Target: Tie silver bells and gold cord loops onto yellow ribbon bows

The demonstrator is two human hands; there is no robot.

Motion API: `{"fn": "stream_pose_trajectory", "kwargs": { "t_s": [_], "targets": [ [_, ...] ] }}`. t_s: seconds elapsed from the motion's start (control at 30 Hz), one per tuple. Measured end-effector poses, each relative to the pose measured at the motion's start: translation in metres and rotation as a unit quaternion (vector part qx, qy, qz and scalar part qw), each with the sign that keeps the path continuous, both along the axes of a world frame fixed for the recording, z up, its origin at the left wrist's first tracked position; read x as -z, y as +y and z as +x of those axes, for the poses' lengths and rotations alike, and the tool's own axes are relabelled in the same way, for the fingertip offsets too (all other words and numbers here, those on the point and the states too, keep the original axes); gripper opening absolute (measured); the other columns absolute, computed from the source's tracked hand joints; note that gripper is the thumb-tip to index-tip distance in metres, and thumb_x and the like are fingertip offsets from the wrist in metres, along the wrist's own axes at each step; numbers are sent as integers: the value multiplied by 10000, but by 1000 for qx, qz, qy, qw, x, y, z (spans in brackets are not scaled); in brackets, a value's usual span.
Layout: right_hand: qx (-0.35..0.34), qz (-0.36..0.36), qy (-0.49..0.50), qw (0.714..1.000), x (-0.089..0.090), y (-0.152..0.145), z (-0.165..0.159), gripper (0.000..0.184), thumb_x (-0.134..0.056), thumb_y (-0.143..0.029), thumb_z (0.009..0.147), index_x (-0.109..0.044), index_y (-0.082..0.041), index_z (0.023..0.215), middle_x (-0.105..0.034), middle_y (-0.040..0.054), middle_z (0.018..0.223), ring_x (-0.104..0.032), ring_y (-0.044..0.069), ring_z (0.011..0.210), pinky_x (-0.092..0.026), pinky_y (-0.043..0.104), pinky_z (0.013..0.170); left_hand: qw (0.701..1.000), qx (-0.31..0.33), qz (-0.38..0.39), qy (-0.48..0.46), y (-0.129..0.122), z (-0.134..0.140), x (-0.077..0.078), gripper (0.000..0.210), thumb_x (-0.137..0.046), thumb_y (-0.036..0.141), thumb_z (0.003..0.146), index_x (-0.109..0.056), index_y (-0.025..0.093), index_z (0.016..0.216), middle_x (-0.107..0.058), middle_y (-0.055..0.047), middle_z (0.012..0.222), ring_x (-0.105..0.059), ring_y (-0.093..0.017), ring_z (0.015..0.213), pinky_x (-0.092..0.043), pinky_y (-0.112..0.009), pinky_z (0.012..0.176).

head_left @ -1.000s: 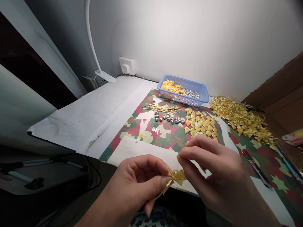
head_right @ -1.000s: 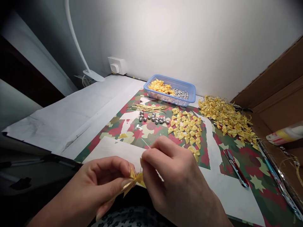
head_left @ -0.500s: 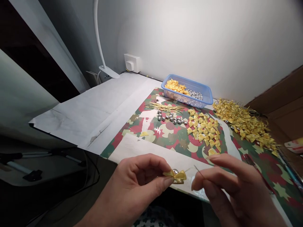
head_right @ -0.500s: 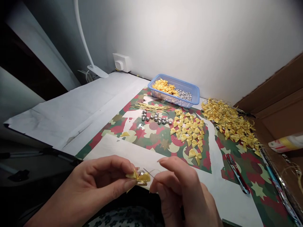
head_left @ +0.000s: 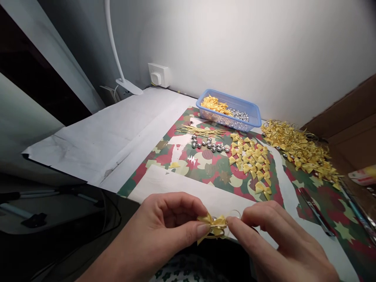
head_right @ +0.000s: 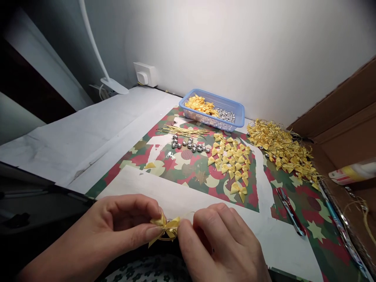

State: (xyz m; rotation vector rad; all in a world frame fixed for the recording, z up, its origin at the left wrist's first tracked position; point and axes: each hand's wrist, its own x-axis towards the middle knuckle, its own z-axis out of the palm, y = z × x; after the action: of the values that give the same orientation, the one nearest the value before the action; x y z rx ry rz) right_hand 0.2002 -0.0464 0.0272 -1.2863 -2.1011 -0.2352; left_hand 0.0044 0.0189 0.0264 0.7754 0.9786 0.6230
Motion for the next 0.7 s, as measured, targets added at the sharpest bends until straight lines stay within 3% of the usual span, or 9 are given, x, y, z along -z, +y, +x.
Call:
{"fn": "stream_pose_trajectory", "kwargs": {
  "t_s": [0.3, 0.7],
  "targets": [
    [-12, -2, -17, 1000, -3, 2, 3, 232, -488, -8, 963, -677, -127, 899, -643, 57, 711, -588, 163, 656, -463, 303, 605, 999, -29, -17, 36, -3, 2, -4, 157, -925, 192, 593, -779, 184, 651, -769, 10, 642, -656, -134, 648, -503, -196, 623],
    [-20, -18, -32, 999, -6, 1, 5, 219, -489, -6, 968, -656, -141, 926, -630, 49, 730, -579, 166, 672, -434, 315, 621, 999, -20, -18, 29, -3, 3, -10, 150, -935, 197, 585, -795, 180, 634, -768, 30, 621, -654, -108, 629, -505, -159, 606]
  ]
}}
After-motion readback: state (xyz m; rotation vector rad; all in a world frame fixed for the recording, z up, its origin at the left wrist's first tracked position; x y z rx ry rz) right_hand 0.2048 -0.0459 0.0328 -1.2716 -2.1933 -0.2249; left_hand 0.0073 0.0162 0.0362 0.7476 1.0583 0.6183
